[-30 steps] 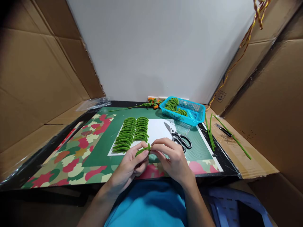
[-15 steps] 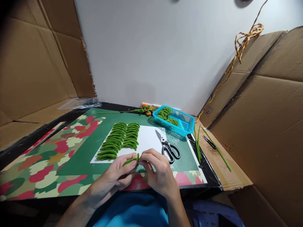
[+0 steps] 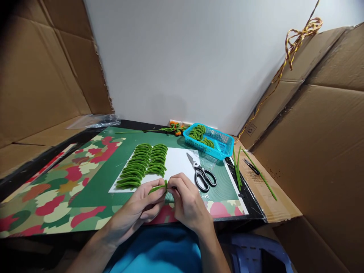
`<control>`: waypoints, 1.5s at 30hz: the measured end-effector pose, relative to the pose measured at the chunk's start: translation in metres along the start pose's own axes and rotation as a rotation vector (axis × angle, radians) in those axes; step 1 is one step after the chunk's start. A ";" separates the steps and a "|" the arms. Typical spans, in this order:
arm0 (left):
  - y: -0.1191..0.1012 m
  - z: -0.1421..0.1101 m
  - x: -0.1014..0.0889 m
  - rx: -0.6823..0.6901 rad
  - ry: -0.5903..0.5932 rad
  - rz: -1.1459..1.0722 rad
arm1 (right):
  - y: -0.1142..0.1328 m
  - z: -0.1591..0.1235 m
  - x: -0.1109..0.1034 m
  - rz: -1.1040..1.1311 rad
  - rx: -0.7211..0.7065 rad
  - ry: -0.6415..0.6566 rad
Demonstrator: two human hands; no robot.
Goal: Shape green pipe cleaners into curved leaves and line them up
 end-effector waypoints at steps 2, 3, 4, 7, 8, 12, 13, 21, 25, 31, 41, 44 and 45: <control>0.000 0.000 0.001 0.018 -0.037 0.006 | 0.001 0.000 -0.002 -0.011 -0.025 -0.038; 0.000 0.000 0.002 0.038 -0.069 0.012 | 0.001 0.000 -0.002 -0.015 -0.035 -0.055; 0.001 0.000 0.003 0.061 -0.101 0.023 | 0.002 0.000 -0.003 -0.020 -0.044 -0.066; 0.003 0.002 0.005 0.134 -0.166 0.109 | 0.003 -0.001 -0.005 -0.053 -0.063 -0.095; 0.004 0.002 0.006 0.154 -0.180 0.148 | 0.003 -0.002 -0.006 -0.073 -0.074 -0.103; 0.006 0.003 0.007 0.197 -0.252 0.265 | 0.005 -0.005 -0.004 -0.158 -0.107 -0.096; 0.006 0.002 0.008 0.204 -0.272 0.282 | 0.006 -0.006 -0.004 -0.172 -0.108 -0.086; 0.007 -0.001 0.015 0.359 -0.452 0.446 | 0.011 -0.005 0.003 -0.219 -0.079 -0.098; 0.008 -0.003 0.017 0.472 -0.536 0.584 | 0.013 -0.002 0.003 -0.119 0.018 -0.126; 0.004 -0.008 0.018 0.411 -0.524 0.516 | 0.014 0.000 -0.003 0.216 0.264 -0.135; -0.013 -0.012 0.014 0.299 -0.374 0.510 | 0.012 0.005 -0.029 -0.108 -0.027 0.104; -0.013 -0.012 0.009 0.228 -0.311 0.442 | 0.010 0.009 -0.040 -0.337 -0.238 0.120; -0.013 -0.012 0.008 0.210 -0.291 0.424 | 0.009 0.011 -0.043 -0.401 -0.296 0.127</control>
Point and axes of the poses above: each hand's wrist, its own z-axis towards the middle knuckle, its own x-axis out of the palm, y = z × x, the point moved 1 cm from there along z, towards the middle knuckle, and after that the axes turned 2 degrees about -x, right-handed, at the moved point
